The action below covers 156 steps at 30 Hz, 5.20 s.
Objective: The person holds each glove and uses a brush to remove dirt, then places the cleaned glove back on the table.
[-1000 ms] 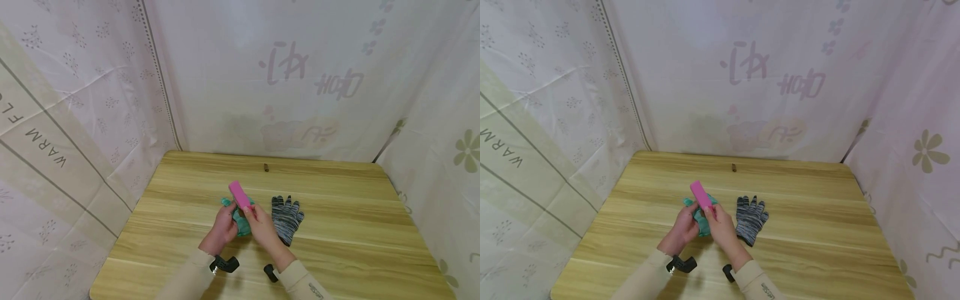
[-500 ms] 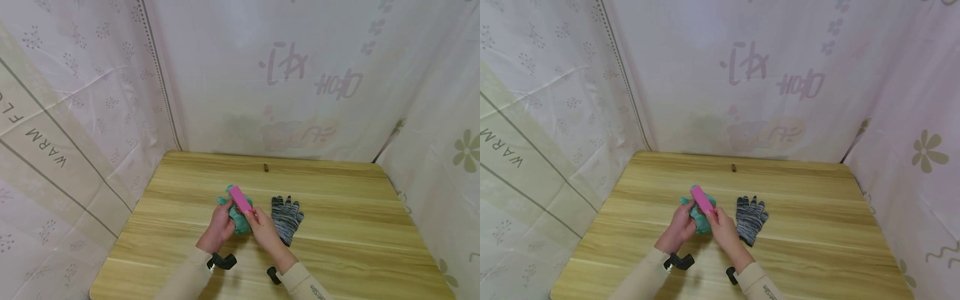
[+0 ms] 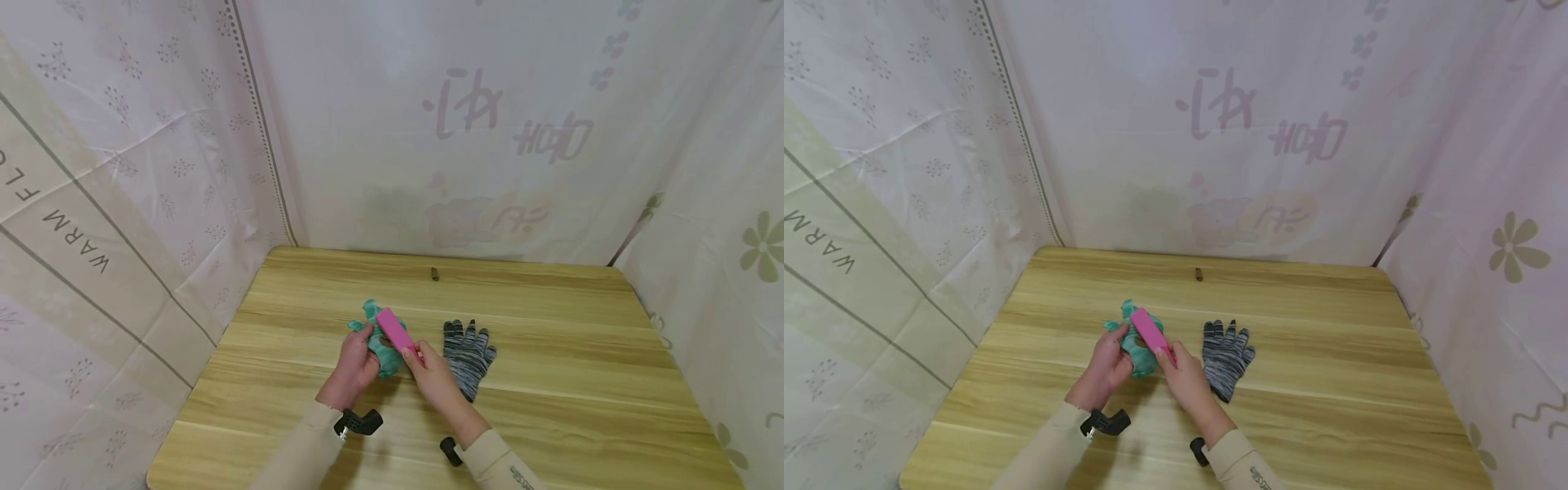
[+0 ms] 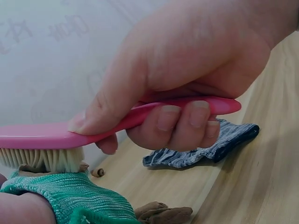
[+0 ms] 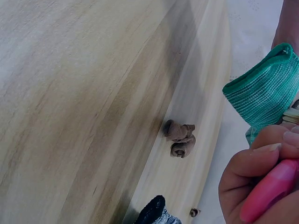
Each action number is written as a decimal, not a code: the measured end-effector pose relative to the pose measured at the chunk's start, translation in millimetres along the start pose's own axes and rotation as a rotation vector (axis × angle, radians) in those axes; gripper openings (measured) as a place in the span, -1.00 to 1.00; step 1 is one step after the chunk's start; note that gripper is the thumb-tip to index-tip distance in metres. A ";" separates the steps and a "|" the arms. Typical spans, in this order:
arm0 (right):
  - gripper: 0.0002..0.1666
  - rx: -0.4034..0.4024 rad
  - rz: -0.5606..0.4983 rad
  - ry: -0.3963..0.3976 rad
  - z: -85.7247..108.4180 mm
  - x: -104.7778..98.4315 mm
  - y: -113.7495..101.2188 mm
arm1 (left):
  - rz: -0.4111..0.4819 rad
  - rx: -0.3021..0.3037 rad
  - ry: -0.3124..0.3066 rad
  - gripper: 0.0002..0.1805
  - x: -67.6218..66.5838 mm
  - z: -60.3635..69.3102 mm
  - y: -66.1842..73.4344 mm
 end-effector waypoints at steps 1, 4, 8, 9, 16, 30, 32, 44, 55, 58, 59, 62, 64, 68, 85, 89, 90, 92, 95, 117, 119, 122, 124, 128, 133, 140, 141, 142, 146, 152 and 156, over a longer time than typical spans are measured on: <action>-0.71 0.001 0.002 -0.002 0.0 0.1 0.7 | 0.008 -0.002 0.001 -0.81 -0.1 0.1 0.2; -0.70 -0.001 -0.001 -0.004 0.2 -0.3 1.4 | 0.026 -0.004 0.003 -0.80 -0.2 0.7 0.6; -0.68 0.004 -0.007 -0.009 0.0 -0.6 3.4 | 0.024 -0.004 -0.002 -0.79 -0.6 1.3 0.8; -0.68 0.007 -0.006 -0.010 0.1 -0.5 3.9 | 0.022 -0.003 0.001 -0.79 -1.0 1.5 0.8; -0.72 0.015 0.008 -0.001 1.2 -0.6 4.5 | 0.033 -0.003 0.026 -0.80 -3.5 1.5 -0.7; -0.64 0.005 -0.004 -0.002 2.7 0.3 5.0 | -0.011 -0.027 -0.016 -0.78 -2.4 4.1 -3.0; -0.64 0.007 -0.008 -0.004 3.0 0.4 5.0 | -0.014 -0.027 -0.024 -0.77 -1.7 4.4 -3.0; -0.67 0.028 -0.014 -0.018 1.6 1.1 9.0 | -0.010 -0.013 0.025 -0.77 -5.1 5.8 -0.2; -0.56 0.017 -0.109 -0.006 3.4 -0.3 6.9 | -0.077 0.003 0.009 -0.75 -3.4 6.2 3.4; -0.54 -0.007 -0.128 0.015 2.2 -1.9 1.5 | -0.111 0.003 -0.008 -0.76 -1.1 5.7 2.2; -0.54 -0.022 -0.120 0.023 1.9 -2.2 -1.5 | -0.117 -0.001 -0.010 -0.78 -0.1 5.4 0.9; -0.56 -0.052 -0.094 0.035 0.6 -0.5 -11.3 | -0.127 -0.010 -0.022 -0.82 2.8 4.6 -3.3; -0.55 -0.061 -0.085 0.028 -0.4 2.3 -16.9 | -0.134 -0.018 -0.030 -0.81 4.4 4.0 -6.4; -0.55 -0.062 -0.102 0.007 -1.4 6.3 -24.0 | -0.141 -0.028 -0.035 -0.75 6.4 2.9 -11.2; -0.56 -0.031 -0.038 -0.033 -2.6 9.3 -20.5 | -0.042 -0.020 -0.030 -0.77 8.7 -0.2 -10.8; -0.60 -0.029 -0.014 -0.035 -3.0 8.5 -17.2 | -0.036 -0.012 -0.038 -0.70 7.1 0.0 -9.1; -0.60 -0.032 -0.010 -0.037 -3.1 8.3 -16.2 | -0.035 -0.013 -0.035 -0.69 6.5 0.1 -8.9; -0.61 -0.036 -0.008 -0.041 -2.9 7.8 -13.9 | -0.042 -0.013 -0.040 -0.66 5.7 0.2 -8.4; -0.60 -0.037 -0.005 -0.045 -2.8 7.2 -9.9 | -0.052 -0.010 -0.036 -0.65 3.7 0.1 -7.6; -0.68 -0.011 0.007 -0.013 1.1 4.0 5.1 | 0.032 -0.012 -0.001 -0.68 -5.4 6.2 -3.7; -0.69 -0.007 0.005 -0.015 1.4 4.1 5.4 | 0.035 -0.011 0.002 -0.67 -6.1 6.9 -3.6; -0.68 -0.002 0.008 -0.015 2.0 4.3 6.9 | 0.031 -0.014 0.008 -0.65 -6.7 8.2 -3.7; -0.67 -0.001 0.013 -0.012 2.2 4.4 8.0 | 0.031 -0.012 0.003 -0.62 -6.5 9.1 -3.6; -0.68 -0.002 0.020 -0.004 2.6 4.2 9.7 | 0.037 -0.005 -0.006 -0.59 -6.3 9.4 -3.2; -0.68 0.004 0.012 -0.014 3.5 3.4 13.6 | 0.020 0.007 -0.004 -0.67 -7.9 8.7 0.1; -0.68 -0.002 -0.007 -0.014 5.4 1.3 12.4 | 0.024 0.022 0.000 -0.72 -8.3 7.1 2.4; -0.68 -0.003 -0.003 -0.012 5.6 1.3 11.9 | 0.021 0.018 0.002 -0.72 -8.1 7.2 2.0; -0.69 0.000 0.002 -0.013 5.5 1.0 11.6 | 0.017 0.017 -0.001 -0.71 -8.0 7.3 1.5; -0.63 -0.004 -0.054 -0.012 5.8 -0.4 9.7 | -0.041 0.008 -0.019 -0.64 -7.0 7.4 0.0; -0.62 -0.009 -0.147 0.039 3.1 -10.4 9.5 | -0.106 -0.008 -0.023 -0.60 -7.1 5.2 -3.2; -0.62 -0.018 -0.126 0.035 2.8 -10.3 3.0 | -0.127 -0.012 -0.014 -0.67 -5.9 4.6 -6.5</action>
Point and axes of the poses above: each hand's wrist, its own z-axis away from the middle knuckle, its own x-axis out of the palm, y = z × x, the point moved 7 cm from there along -z, towards the middle knuckle, and after that the axes turned 15 degrees about -y, right-handed, at the moved point
